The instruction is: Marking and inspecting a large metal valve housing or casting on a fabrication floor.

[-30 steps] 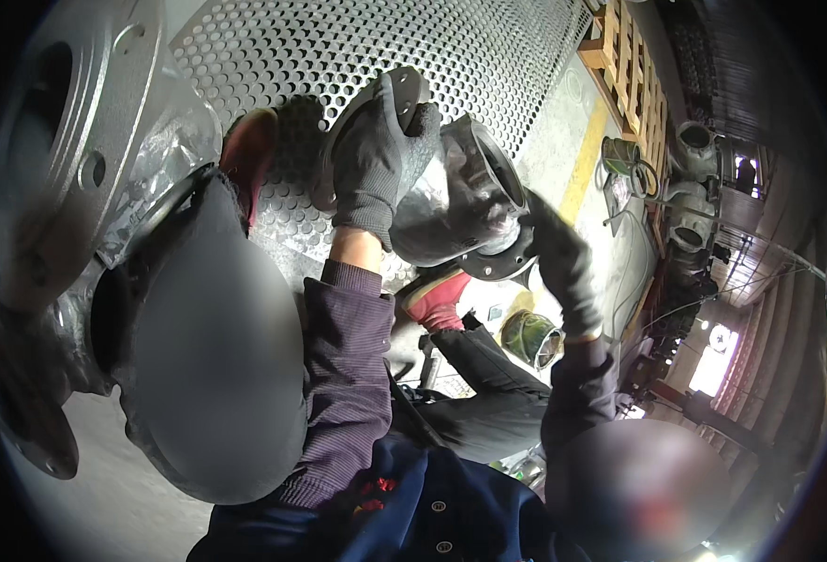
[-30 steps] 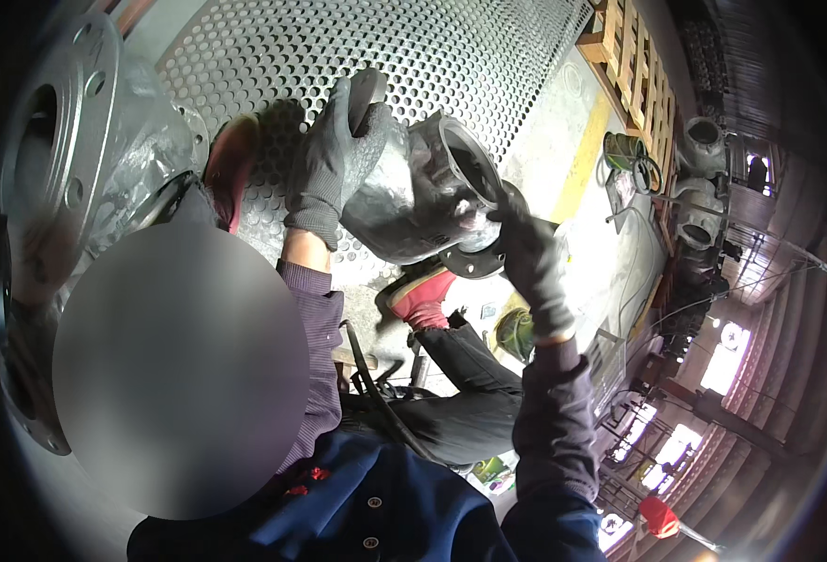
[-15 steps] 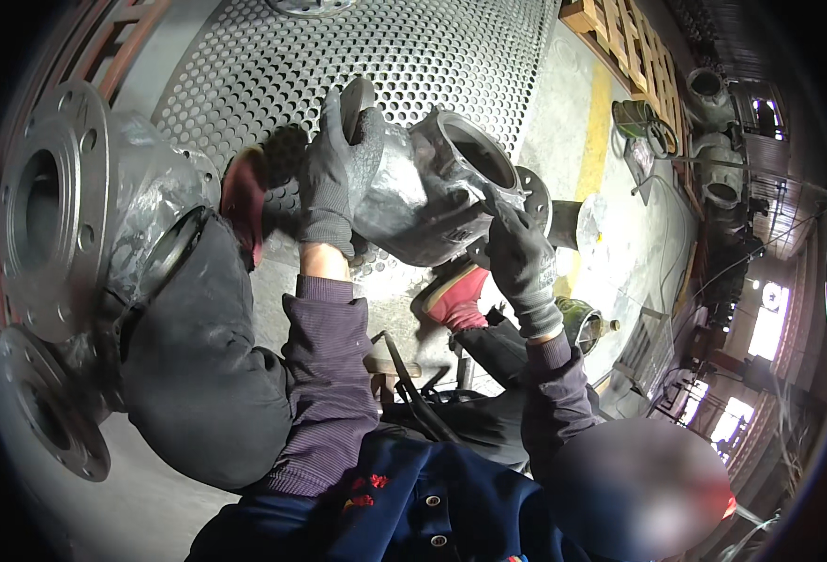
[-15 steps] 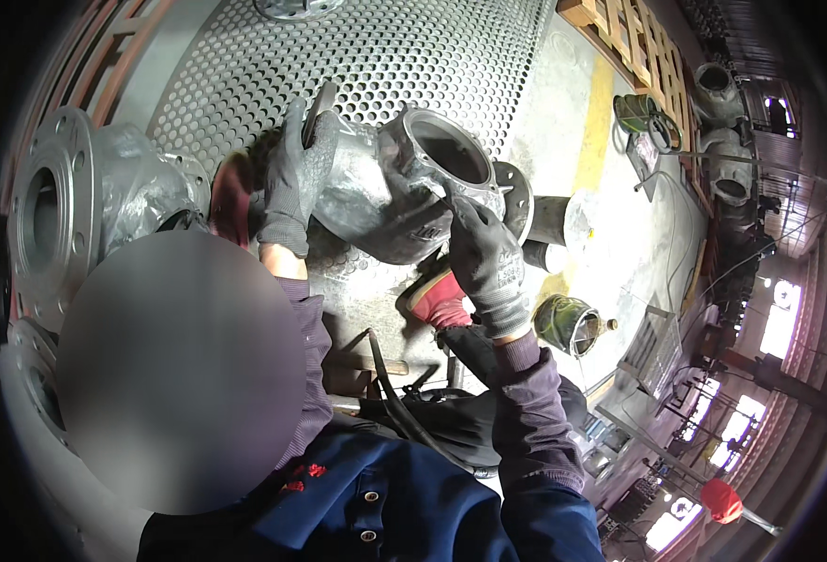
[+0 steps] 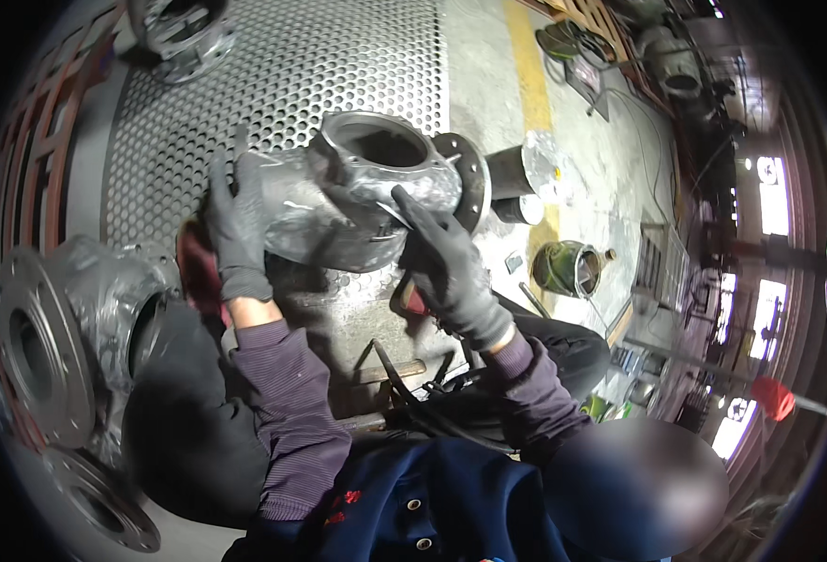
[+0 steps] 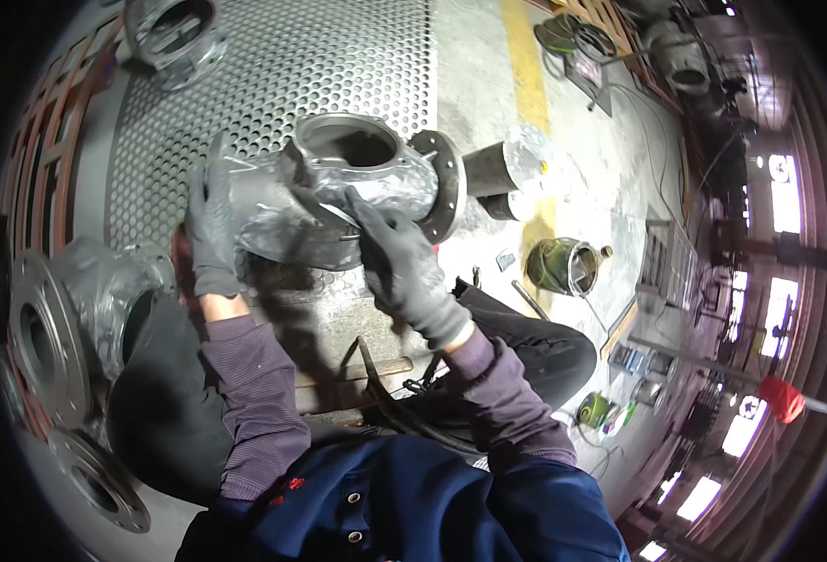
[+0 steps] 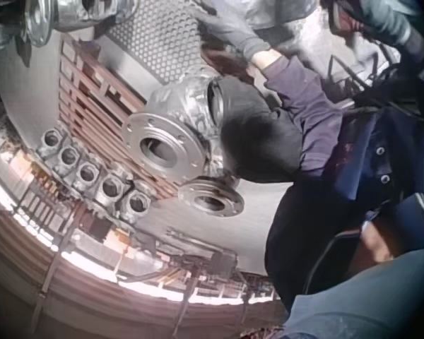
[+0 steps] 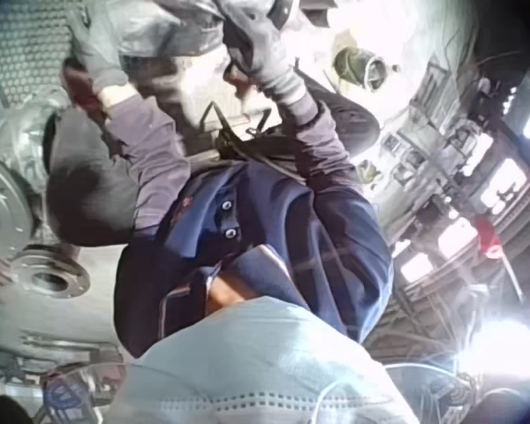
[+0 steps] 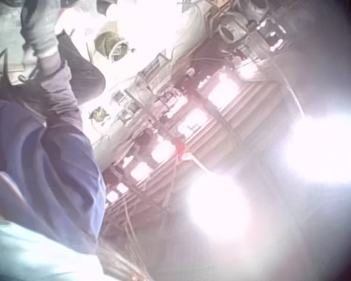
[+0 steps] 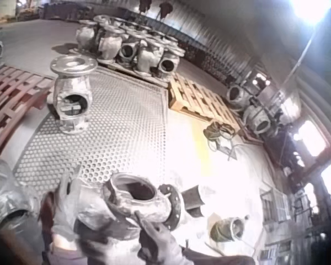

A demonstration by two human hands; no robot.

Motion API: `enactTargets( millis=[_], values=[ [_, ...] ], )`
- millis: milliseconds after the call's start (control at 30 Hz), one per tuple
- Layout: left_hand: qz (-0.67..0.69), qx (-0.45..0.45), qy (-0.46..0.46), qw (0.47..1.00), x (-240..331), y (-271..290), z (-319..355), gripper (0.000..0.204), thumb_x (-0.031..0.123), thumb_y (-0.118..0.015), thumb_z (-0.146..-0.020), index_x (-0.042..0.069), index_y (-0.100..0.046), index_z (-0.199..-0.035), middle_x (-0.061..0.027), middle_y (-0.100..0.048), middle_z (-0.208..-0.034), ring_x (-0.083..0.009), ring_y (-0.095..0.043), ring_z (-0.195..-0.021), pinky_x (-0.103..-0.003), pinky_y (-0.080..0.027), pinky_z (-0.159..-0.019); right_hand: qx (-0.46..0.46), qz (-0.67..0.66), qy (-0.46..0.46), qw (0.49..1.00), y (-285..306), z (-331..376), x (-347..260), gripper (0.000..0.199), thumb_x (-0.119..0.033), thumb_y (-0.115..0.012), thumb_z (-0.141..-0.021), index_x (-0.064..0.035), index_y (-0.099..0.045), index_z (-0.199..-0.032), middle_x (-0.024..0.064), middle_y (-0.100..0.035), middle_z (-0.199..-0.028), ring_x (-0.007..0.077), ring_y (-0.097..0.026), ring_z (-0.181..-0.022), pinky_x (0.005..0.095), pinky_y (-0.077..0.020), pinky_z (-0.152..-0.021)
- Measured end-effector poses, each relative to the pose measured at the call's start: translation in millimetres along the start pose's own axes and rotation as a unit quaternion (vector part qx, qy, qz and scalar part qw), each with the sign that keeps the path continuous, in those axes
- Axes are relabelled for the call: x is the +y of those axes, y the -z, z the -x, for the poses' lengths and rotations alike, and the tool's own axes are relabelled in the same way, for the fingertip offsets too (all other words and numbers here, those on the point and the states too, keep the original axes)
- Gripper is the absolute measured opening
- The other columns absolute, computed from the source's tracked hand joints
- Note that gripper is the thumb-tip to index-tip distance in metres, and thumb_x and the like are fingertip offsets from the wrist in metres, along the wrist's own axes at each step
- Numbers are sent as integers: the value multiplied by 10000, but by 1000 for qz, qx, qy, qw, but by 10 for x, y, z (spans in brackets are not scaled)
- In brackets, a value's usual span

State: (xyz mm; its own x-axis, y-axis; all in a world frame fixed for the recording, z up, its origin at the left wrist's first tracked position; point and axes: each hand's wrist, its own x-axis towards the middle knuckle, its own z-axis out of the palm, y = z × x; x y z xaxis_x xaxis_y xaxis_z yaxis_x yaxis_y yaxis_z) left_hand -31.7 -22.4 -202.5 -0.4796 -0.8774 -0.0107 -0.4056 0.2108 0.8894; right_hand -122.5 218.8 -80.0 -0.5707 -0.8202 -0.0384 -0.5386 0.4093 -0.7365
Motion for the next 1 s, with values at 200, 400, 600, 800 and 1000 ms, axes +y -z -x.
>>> enactTargets(
  millis=[200,400,600,800,1000],
  values=[
    [275,-111,112,948,279,42,71,586,412,-418,-996,-5,-389,-1406,-153,-520,-1337,-223,-533,-1153,-323,-391,-1009,75,-56,-187,978,705,866,749,562,57,-502,-867,-97,-451,-1405,87,-660,-1016,94,-605,-773,245,-532,-631],
    [248,-107,15,963,533,-3,130,457,283,-433,-998,8,-474,-1360,-97,-477,-1373,-205,-440,-1253,-322,-320,-1076,202,210,-225,930,1270,1162,1655,400,-14,-490,-873,4,-551,-1268,173,-657,-932,196,-628,-712,311,-505,-692],
    [218,-136,51,965,327,86,28,489,281,-425,-992,-2,-427,-1391,-95,-484,-1358,-203,-474,-1214,-327,-375,-1038,249,188,-303,900,1283,1060,2012,370,-103,-544,-832,-60,-621,-1191,203,-665,-998,354,-655,-887,407,-509,-812],
    [352,-147,149,912,376,11,44,530,338,-427,-984,2,-414,-1394,-92,-530,-1284,-208,-535,-1129,-319,-437,-974,216,223,-360,880,1359,927,2109,441,-151,-549,-816,-86,-591,-1250,215,-664,-954,353,-650,-896,429,-507,-805],
    [338,-107,248,902,558,-101,77,403,313,-475,-975,10,-566,-1224,-66,-607,-1133,-187,-586,-997,-302,-484,-888,168,262,-390,867,1383,706,2110,381,-125,-538,-825,-76,-580,-1200,232,-652,-985,358,-652,-908,449,-515,-798]
  ],
)
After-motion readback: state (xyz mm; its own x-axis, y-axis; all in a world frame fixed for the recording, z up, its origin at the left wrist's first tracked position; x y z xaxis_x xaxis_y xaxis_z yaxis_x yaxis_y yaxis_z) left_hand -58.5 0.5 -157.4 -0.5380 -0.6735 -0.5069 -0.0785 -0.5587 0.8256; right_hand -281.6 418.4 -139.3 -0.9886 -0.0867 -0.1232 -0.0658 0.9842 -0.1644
